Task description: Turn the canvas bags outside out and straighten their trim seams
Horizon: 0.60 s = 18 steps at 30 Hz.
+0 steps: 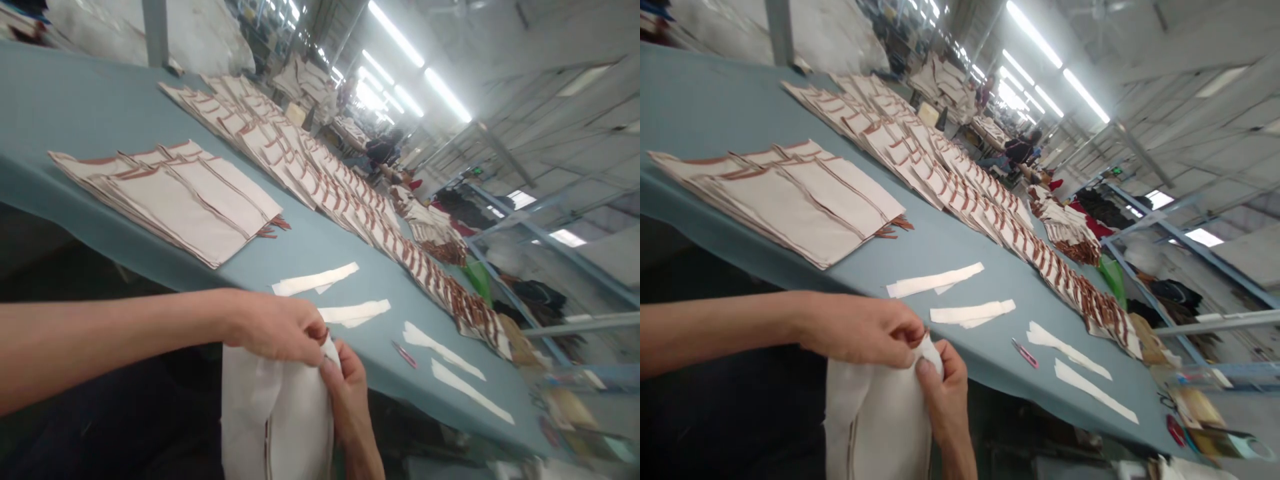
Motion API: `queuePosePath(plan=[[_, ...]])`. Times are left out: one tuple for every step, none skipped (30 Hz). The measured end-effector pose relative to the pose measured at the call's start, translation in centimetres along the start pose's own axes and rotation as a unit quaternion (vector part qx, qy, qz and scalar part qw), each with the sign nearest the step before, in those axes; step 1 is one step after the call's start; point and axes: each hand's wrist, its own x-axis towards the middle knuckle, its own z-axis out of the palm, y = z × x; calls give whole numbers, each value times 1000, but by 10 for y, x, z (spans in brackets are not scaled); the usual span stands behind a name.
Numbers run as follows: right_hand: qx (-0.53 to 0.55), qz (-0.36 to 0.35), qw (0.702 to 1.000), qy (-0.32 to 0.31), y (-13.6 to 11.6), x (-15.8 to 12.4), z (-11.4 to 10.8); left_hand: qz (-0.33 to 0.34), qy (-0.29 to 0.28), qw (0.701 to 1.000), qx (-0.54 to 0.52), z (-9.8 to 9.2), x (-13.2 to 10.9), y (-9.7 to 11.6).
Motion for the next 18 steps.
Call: queuePosePath(plan=[[-9,-4,1000,1,-2,0,3,16,35,999,28,5,-5,-8],[-29,-7,1000,-3,-4,-1,7,28,71,996,55,10,-9,-19],[-61,-10,998,-11,-8,-2,10,33,97,992,70,16,-14,-30],[-101,-12,995,-22,-11,-3,14,42,119,988,87,22,-18,-42],[-145,-12,989,-35,-15,-4,18,75,161,979,97,28,-21,-54],[-185,-8,981,-49,-18,-5,22,83,172,976,102,33,-24,-67],[-210,2,976,-65,-21,-6,25,92,186,973,104,38,-26,-78],[-209,21,974,-84,-23,-7,28,100,201,969,102,42,-29,-87],[-186,44,975,-110,-24,-9,31,98,206,969,97,45,-31,-95],[-148,68,977,-139,-26,-11,34,96,211,968,90,48,-33,-100],[-101,90,976,-169,-28,-14,36,93,213,969,82,50,-35,-103],[-52,108,974,-193,-31,-18,37,89,211,971,71,52,-38,-103],[-7,122,971,-204,-36,-24,36,89,206,973,58,54,-42,-101],[31,131,970,-203,-41,-30,35,91,197,975,44,56,-45,-97],[66,139,970,-186,-47,-37,33,96,187,977,34,59,-49,-91],[103,142,971,-161,-53,-43,31,102,177,978,32,62,-53,-85],[139,142,970,-138,-58,-48,30,109,165,980,39,66,-57,-79],[166,140,969,-117,-60,-52,29,117,160,978,61,69,-59,-73]])
